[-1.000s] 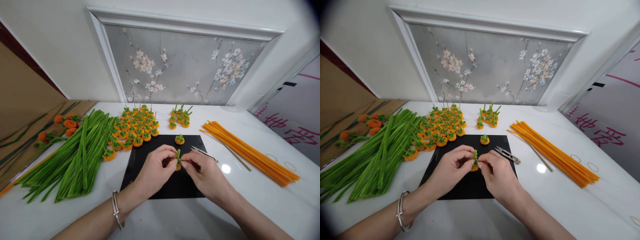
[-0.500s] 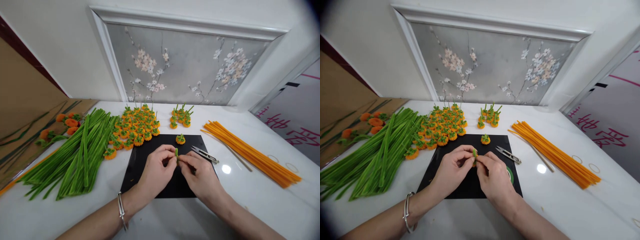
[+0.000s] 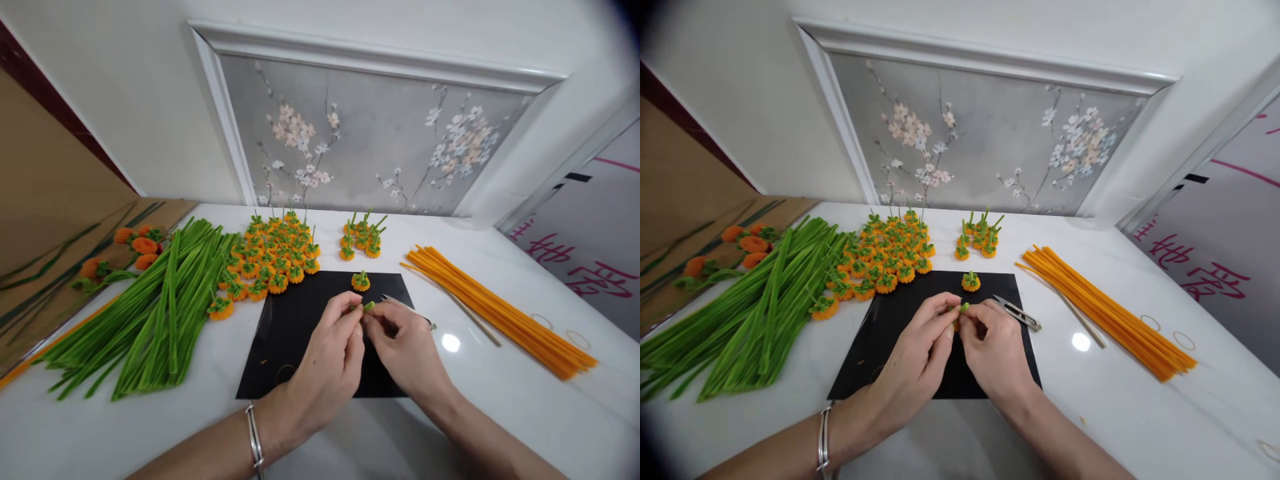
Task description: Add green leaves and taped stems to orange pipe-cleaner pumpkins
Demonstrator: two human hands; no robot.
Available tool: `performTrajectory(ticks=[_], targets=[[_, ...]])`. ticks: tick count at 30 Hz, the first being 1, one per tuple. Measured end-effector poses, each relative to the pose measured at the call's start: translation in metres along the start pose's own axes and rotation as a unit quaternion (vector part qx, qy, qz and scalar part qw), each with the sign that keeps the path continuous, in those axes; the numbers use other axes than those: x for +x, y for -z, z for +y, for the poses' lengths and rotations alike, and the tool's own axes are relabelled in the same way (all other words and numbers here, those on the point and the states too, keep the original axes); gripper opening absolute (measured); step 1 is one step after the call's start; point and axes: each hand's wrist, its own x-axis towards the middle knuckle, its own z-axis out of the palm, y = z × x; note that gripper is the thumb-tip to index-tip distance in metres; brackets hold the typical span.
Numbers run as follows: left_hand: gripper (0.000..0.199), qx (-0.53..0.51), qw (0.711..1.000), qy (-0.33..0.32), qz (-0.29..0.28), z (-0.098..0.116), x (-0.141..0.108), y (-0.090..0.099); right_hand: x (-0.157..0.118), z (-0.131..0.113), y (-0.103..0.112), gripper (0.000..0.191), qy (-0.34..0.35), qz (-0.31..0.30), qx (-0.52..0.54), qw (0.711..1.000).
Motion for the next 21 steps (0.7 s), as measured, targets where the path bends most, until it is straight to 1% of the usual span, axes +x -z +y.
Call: performTrajectory(ticks=[3, 6, 10, 13, 15, 17, 18, 19, 20, 21], targets=[[0.036, 0.026, 0.998, -0.052, -0.001, -0.003, -0.003, -0.002, 0.000, 0.001, 0.003, 0.017, -0.013, -0.010, 0.018, 1.000], [0.042, 0.067, 0.993, -0.091, -0.028, -0.004, -0.005, 0.000, 0.000, 0.002, 0.007, 0.015, -0.009, -0.022, 0.035, 0.999], [0.047, 0.104, 0.986, -0.112, -0.070, -0.002, -0.007, 0.005, 0.000, 0.003, 0.010, 0.018, 0.017, -0.021, 0.044, 0.999], [0.046, 0.068, 0.989, -0.112, -0.065, 0.001, -0.006, 0.006, 0.000, 0.003, 0.012, 0.019, 0.039, -0.015, 0.039, 0.998], [0.040, 0.006, 0.997, -0.076, -0.030, 0.002, -0.003, 0.007, 0.001, 0.003, 0.013, 0.018, 0.045, -0.007, 0.040, 0.998], [0.033, -0.075, 0.997, -0.004, 0.025, 0.002, 0.002, 0.009, 0.001, 0.003, 0.014, 0.016, 0.048, -0.004, 0.044, 0.998], [0.029, -0.121, 0.991, 0.046, 0.046, 0.001, 0.006, 0.010, 0.000, 0.003, 0.015, 0.015, 0.051, -0.006, 0.047, 0.998], [0.027, -0.170, 0.979, 0.097, 0.050, 0.000, 0.009, 0.012, 0.000, 0.002, 0.016, 0.014, 0.055, -0.009, 0.050, 0.997], [0.027, -0.222, 0.963, 0.148, 0.031, -0.002, 0.012, 0.015, 0.000, 0.002, 0.016, 0.014, 0.058, -0.013, 0.053, 0.997], [0.029, -0.270, 0.942, 0.199, -0.013, -0.003, 0.014, 0.017, 0.000, 0.002, 0.017, 0.013, 0.062, -0.017, 0.056, 0.996]])
